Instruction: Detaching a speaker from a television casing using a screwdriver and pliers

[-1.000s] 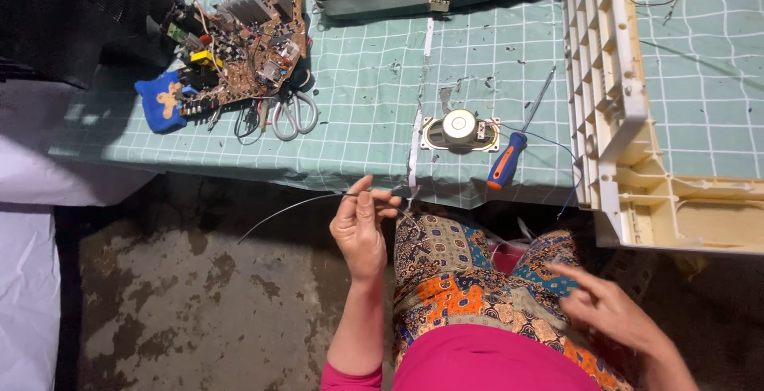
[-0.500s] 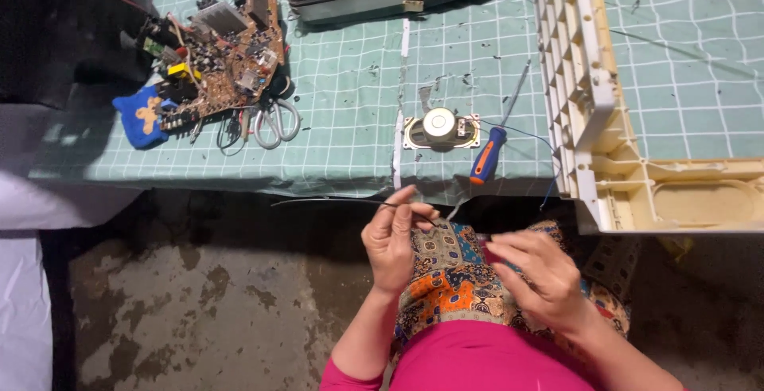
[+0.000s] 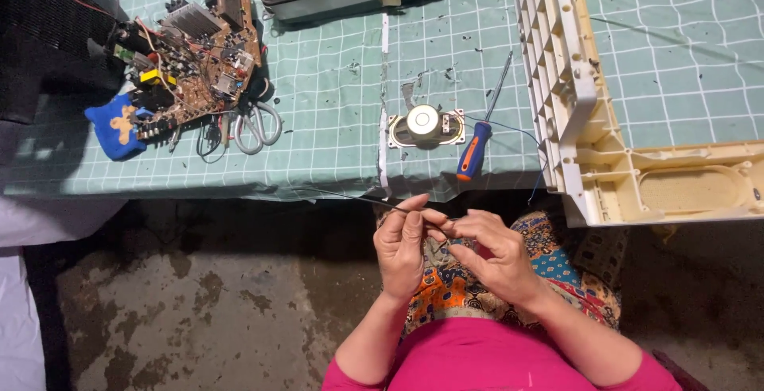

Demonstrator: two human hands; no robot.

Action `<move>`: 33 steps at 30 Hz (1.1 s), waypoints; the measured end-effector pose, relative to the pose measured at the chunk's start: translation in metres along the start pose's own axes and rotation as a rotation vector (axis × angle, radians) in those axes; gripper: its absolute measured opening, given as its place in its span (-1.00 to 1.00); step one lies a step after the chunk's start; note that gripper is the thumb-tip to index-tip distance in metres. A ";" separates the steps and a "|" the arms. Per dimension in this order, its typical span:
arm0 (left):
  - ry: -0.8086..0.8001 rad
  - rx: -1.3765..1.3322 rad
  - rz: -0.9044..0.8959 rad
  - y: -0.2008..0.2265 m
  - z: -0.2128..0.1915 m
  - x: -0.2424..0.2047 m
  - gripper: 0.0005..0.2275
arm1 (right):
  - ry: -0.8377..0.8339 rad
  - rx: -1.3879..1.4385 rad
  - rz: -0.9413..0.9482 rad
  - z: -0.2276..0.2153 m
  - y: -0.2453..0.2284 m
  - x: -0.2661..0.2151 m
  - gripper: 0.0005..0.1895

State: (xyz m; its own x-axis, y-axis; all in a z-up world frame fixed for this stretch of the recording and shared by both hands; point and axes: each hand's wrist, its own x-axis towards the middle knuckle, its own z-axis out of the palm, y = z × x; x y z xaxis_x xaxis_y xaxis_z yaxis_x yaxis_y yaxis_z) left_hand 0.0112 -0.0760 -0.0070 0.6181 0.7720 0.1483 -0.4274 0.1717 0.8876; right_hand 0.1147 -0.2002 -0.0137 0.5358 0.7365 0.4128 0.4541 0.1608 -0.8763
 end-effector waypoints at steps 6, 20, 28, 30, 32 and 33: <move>0.033 -0.085 -0.043 -0.014 -0.007 -0.001 -0.74 | 0.015 0.136 0.108 0.009 -0.006 0.000 -0.88; 0.212 -0.310 -0.318 -0.027 -0.004 0.000 -0.79 | 0.121 0.005 -0.012 0.009 -0.017 0.004 -0.90; 0.020 0.139 -0.235 -0.025 -0.016 0.012 -0.79 | -0.004 -0.162 0.041 -0.003 0.009 0.009 -0.58; -0.069 0.241 -0.247 -0.027 -0.013 0.007 -0.81 | 0.009 -0.153 0.045 -0.009 0.013 0.013 -0.58; -0.161 0.342 -0.263 -0.026 -0.008 0.001 -0.82 | 0.024 -0.146 0.054 -0.013 0.013 0.020 -0.57; -0.314 0.422 -0.316 -0.025 -0.005 -0.003 -0.84 | -0.010 -0.163 0.138 -0.013 0.010 0.025 -0.54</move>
